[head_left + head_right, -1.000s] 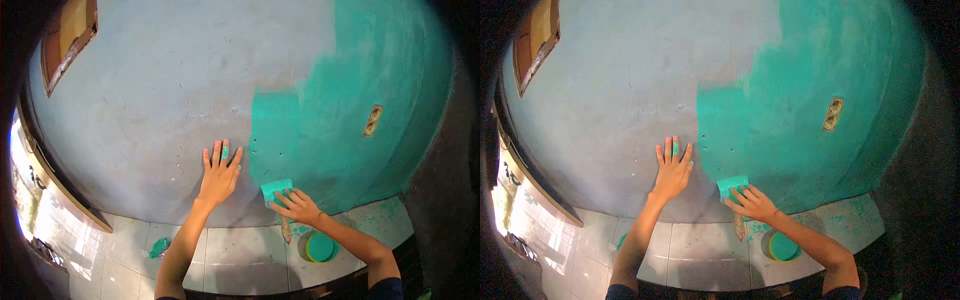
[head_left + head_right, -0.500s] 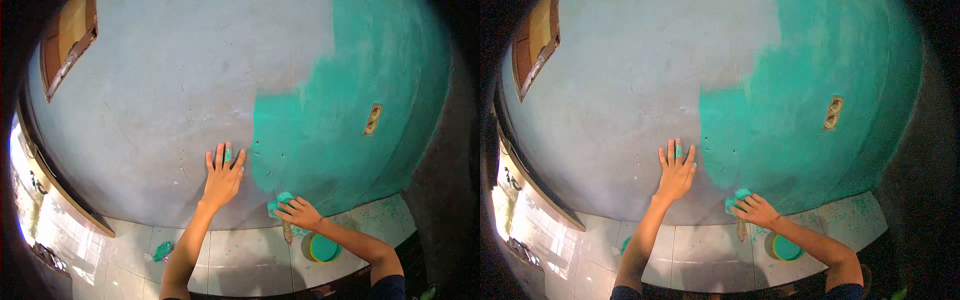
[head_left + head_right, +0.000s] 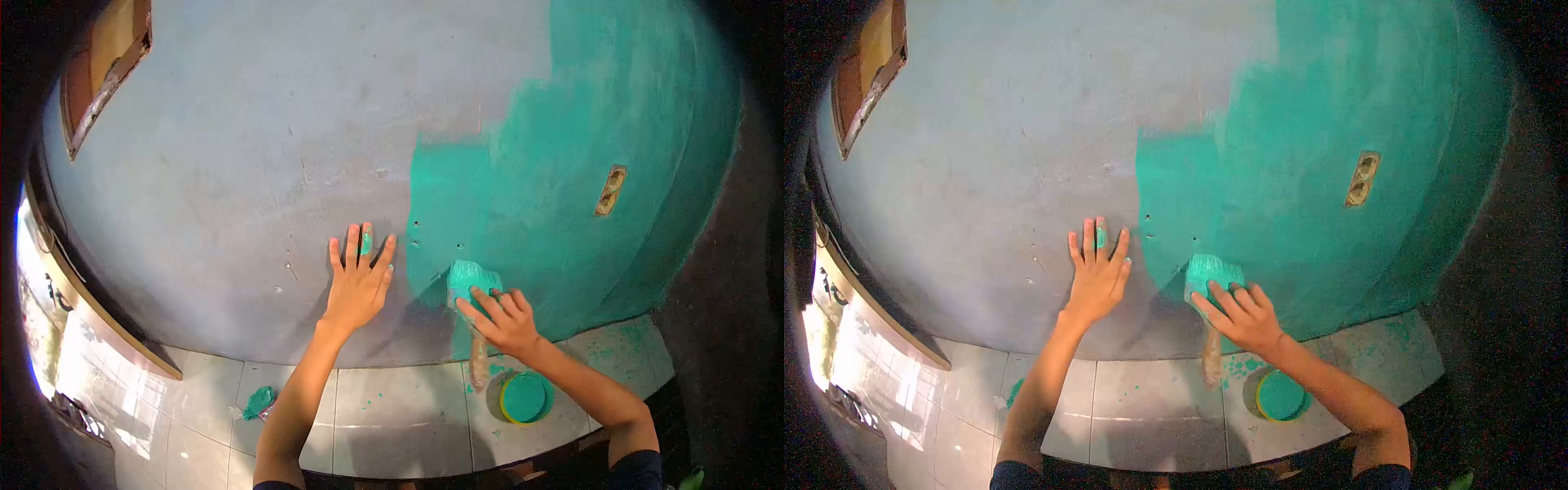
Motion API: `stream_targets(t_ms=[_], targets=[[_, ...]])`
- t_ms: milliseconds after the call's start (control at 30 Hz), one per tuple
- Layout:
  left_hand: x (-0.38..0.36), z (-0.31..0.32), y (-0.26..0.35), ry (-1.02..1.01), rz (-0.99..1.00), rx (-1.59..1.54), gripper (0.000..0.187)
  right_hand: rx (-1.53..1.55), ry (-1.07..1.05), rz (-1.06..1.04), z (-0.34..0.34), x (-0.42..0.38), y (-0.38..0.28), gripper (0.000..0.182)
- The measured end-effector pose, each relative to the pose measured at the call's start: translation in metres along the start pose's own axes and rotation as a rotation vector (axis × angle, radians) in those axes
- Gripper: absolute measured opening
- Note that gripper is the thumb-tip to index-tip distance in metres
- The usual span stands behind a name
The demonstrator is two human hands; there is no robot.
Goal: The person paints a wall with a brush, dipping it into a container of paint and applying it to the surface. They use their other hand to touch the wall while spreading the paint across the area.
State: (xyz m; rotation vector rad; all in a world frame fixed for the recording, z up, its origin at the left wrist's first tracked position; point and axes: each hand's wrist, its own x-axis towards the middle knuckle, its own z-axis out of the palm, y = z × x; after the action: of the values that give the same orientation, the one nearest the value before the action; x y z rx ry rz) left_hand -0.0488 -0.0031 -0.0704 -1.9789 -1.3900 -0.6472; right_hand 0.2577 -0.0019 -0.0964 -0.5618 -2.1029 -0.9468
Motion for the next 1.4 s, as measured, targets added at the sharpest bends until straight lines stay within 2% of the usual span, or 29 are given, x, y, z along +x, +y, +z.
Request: stream_targets(t_ms=[67,100,200,333,400,433,500,533,700,767,800,867,900,967,1000,1033,1100,1167,1267,1300,1367,1400], targets=[[-0.001,0.000,0.000,0.010,0.004,-0.002,0.055,0.019,-0.164,-0.070,0.013,-0.026,-0.014,0.053],[-0.002,0.000,0.000,0.006,0.004,-0.006,0.055,0.019,-0.164,-0.068,0.017,-0.040,-0.020,0.053],[-0.001,-0.002,-0.001,0.007,-0.002,-0.007,0.054,0.211,-0.392,-0.089,0.018,-0.052,-0.025,0.056],[0.000,-0.002,0.001,-0.012,-0.011,0.011,0.054,0.281,-0.415,-0.042,-0.004,-0.018,-0.013,0.059],[0.000,-0.001,0.000,-0.004,-0.006,0.006,0.054,0.157,-0.184,0.035,-0.010,0.008,0.003,0.059],[0.000,0.000,0.000,0.002,-0.002,-0.001,0.053,0.158,-0.185,0.036,-0.014,0.019,0.011,0.059],[0.000,0.000,-0.002,-0.016,0.021,0.030,0.054,0.123,0.124,0.100,-0.022,0.034,0.023,0.060],[-0.001,0.000,-0.002,-0.032,0.042,0.063,0.055,0.122,0.152,0.115,-0.022,0.036,0.023,0.059],[-0.001,0.001,-0.002,-0.024,0.042,0.058,0.055,-0.004,0.002,-0.041,0.022,-0.030,-0.009,0.051],[-0.002,0.000,-0.002,-0.015,0.047,0.070,0.055,0.179,-0.169,-0.180,0.037,-0.063,-0.025,0.053],[-0.002,0.000,-0.001,0.003,0.027,0.036,0.054,0.180,-0.169,-0.181,0.037,-0.067,-0.027,0.053],[0.000,-0.001,0.000,0.024,0.003,0.010,0.054,0.243,-0.355,-0.238,0.043,-0.071,-0.028,0.057],[0.000,-0.001,0.001,0.010,0.003,0.010,0.054,0.246,-0.352,-0.244,0.038,-0.059,-0.027,0.057],[-0.001,0.000,0.000,-0.002,-0.007,0.009,0.054,0.219,-0.331,-0.101,0.013,-0.016,-0.016,0.055],[-0.001,0.001,-0.001,0.011,-0.003,0.009,0.054,0.168,-0.176,-0.099,0.010,-0.002,-0.010,0.054],[-0.001,0.001,0.000,0.023,0.006,0.008,0.054,0.170,-0.181,-0.099,0.007,0.011,-0.008,0.054],[0.000,0.001,0.001,0.018,0.000,-0.001,0.054,0.036,0.052,-0.029,0.004,0.026,-0.008,0.051],[-0.001,0.000,0.001,0.013,0.000,-0.004,0.054,0.037,0.068,-0.021,0.018,0.015,-0.016,0.050],[0.000,-0.001,0.000,0.014,-0.001,0.007,0.054,0.171,-0.164,-0.174,0.048,-0.029,-0.042,0.049],[0.001,-0.002,-0.001,-0.001,0.027,0.044,0.054,0.171,-0.159,-0.176,0.055,-0.043,-0.048,0.049],[0.001,-0.003,-0.002,-0.017,0.053,0.084,0.054,0.286,-0.281,-0.254,0.066,-0.060,-0.057,0.050],[0.001,-0.002,-0.002,-0.017,0.056,0.076,0.054,0.299,-0.339,-0.176,0.057,-0.052,-0.057,0.054]])
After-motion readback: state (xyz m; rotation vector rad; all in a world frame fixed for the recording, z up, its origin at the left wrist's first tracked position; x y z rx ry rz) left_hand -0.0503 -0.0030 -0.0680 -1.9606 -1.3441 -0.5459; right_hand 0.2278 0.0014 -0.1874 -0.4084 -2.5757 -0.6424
